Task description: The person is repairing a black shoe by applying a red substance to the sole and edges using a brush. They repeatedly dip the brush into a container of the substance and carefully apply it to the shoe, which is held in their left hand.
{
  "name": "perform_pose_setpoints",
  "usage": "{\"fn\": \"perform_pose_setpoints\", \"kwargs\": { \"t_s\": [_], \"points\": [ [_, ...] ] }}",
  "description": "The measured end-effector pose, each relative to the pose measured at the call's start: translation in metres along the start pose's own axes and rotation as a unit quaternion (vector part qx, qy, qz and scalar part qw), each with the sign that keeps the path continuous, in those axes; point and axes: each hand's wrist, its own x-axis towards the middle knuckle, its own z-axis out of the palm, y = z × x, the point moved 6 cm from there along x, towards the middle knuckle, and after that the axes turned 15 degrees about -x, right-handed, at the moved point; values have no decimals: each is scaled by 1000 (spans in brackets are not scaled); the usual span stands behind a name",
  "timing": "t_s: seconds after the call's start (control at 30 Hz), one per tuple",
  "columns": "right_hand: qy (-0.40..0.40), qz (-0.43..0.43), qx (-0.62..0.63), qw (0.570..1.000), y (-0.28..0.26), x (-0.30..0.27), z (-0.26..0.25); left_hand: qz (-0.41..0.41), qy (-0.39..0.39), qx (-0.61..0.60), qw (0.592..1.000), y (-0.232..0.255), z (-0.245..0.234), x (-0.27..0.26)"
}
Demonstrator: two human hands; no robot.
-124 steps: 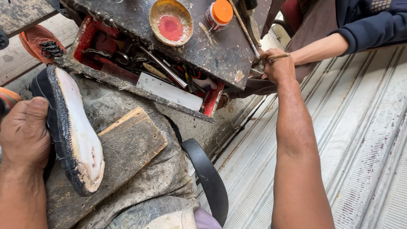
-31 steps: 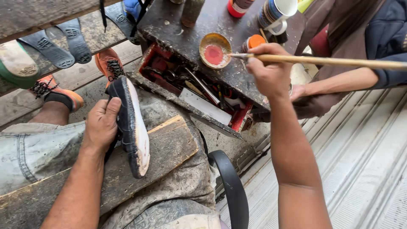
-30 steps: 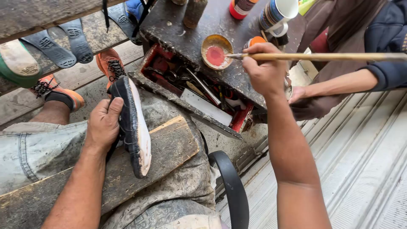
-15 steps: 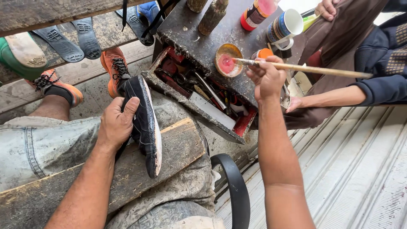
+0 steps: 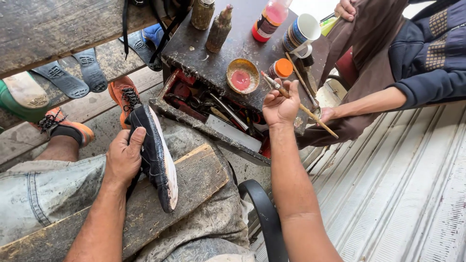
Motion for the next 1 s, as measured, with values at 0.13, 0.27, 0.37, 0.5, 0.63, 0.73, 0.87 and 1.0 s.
{"fn": "perform_pose_setpoints", "kwargs": {
  "t_s": [0.13, 0.27, 0.37, 0.5, 0.63, 0.73, 0.87, 1.0],
  "points": [
    [10, 5, 35, 999, 0, -6, -6, 10, 3, -1, 1000, 3, 0, -1],
    [13, -31, -51, 998, 3, -1, -9, 13, 7, -5, 1000, -3, -1, 1],
    [-17, -43, -82, 996, -17, -27, 17, 20, 12, -14, 1000, -22, -1, 10],
    [-51, -127, -5, 991, -69, -24, -5, 60, 8, -4, 998, -27, -3, 14],
    [1, -197, -56, 979, -164, -85, -30, 82, -16, 19, 996, -27, -9, 14],
    [98, -293, -27, 951, -199, -97, -99, 87, -21, -3, 996, -25, -9, 9],
    [167, -313, -140, 924, -185, -100, -157, 83, -30, -69, 994, -20, -6, 6],
    [212, -294, -247, 898, -152, -78, -202, 100, -16, -78, 992, -32, -13, 13]
  ]
}}
